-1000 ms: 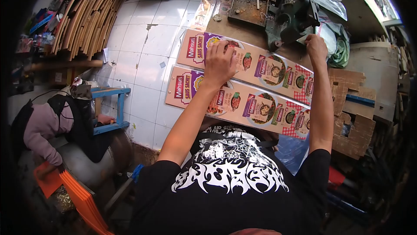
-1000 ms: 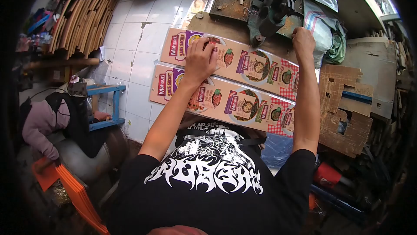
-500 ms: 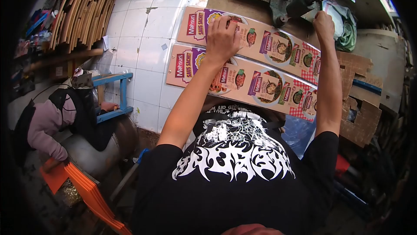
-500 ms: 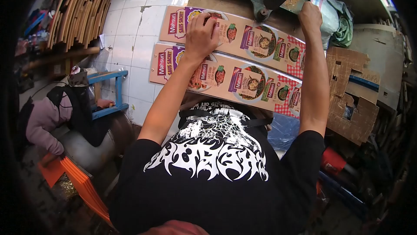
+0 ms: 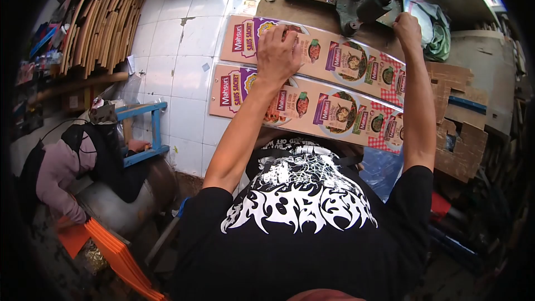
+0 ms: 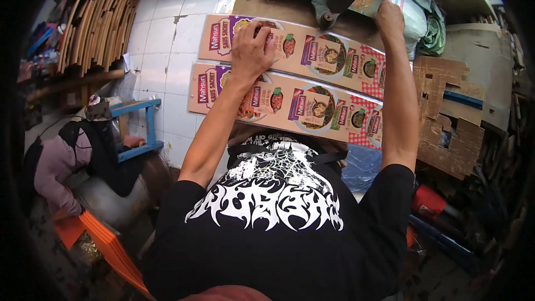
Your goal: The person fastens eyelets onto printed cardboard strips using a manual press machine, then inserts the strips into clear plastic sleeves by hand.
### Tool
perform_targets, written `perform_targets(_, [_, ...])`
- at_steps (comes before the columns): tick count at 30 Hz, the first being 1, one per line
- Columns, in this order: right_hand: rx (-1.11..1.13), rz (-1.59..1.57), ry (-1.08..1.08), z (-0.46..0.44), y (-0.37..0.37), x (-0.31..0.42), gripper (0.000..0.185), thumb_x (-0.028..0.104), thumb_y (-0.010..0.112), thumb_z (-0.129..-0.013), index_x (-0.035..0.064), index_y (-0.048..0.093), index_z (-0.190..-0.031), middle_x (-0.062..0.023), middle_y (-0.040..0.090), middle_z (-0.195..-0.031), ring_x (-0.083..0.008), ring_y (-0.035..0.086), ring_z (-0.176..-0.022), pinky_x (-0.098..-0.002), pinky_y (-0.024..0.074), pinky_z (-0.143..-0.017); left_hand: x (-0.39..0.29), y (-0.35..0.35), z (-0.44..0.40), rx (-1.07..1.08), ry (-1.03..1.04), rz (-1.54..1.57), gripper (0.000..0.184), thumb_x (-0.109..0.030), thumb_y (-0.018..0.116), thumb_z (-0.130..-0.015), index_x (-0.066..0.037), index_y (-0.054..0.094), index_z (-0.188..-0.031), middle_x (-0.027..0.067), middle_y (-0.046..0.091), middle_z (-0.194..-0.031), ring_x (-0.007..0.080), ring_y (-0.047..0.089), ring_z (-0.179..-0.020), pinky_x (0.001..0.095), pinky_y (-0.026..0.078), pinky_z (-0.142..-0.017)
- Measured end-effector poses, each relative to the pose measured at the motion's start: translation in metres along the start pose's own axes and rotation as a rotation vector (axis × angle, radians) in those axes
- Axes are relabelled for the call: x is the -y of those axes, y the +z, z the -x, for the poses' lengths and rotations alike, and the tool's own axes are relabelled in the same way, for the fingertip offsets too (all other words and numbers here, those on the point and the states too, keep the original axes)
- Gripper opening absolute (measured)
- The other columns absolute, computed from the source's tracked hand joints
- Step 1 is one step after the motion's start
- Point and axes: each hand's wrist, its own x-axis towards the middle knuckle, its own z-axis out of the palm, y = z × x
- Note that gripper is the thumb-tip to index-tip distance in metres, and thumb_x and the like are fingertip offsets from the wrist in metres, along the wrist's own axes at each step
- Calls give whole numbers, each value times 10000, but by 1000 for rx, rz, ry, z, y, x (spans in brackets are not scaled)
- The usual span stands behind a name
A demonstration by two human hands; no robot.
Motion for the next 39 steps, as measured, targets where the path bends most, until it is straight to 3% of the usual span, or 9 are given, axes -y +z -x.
perform_targets(9, [65,-9,87,2,-3,2,209,122,555,-819,59,724,-923,-189,696,-1035,-390,655,-1000,-475,523,-866,-1,3,2,22,-4,-63,318,-229,644,-836,-76,618,-1115,128,539,-1210,324,501,-1169,479,361,-1033])
perform_targets(27, [31,-50,-43,0,14,-16,197,97,541,-817,70,708,-918,-189,700,-985,-376,662,-971,-471,522,-841,-3,0,0,26,16,-37,296,-216,660,-820,-77,602,-1075,145,538,-1176,327,506,-1149,478,374,-1005])
perform_targets(39, [-89,-159,-86,7,24,-26,185,168,589,-850,104,726,-956,-154,710,-979,-349,670,-949,-449,526,-831,-3,0,0,25,22,-12,274,-206,641,-830,-61,612,-1061,147,552,-1163,328,515,-1135,482,379,-995])
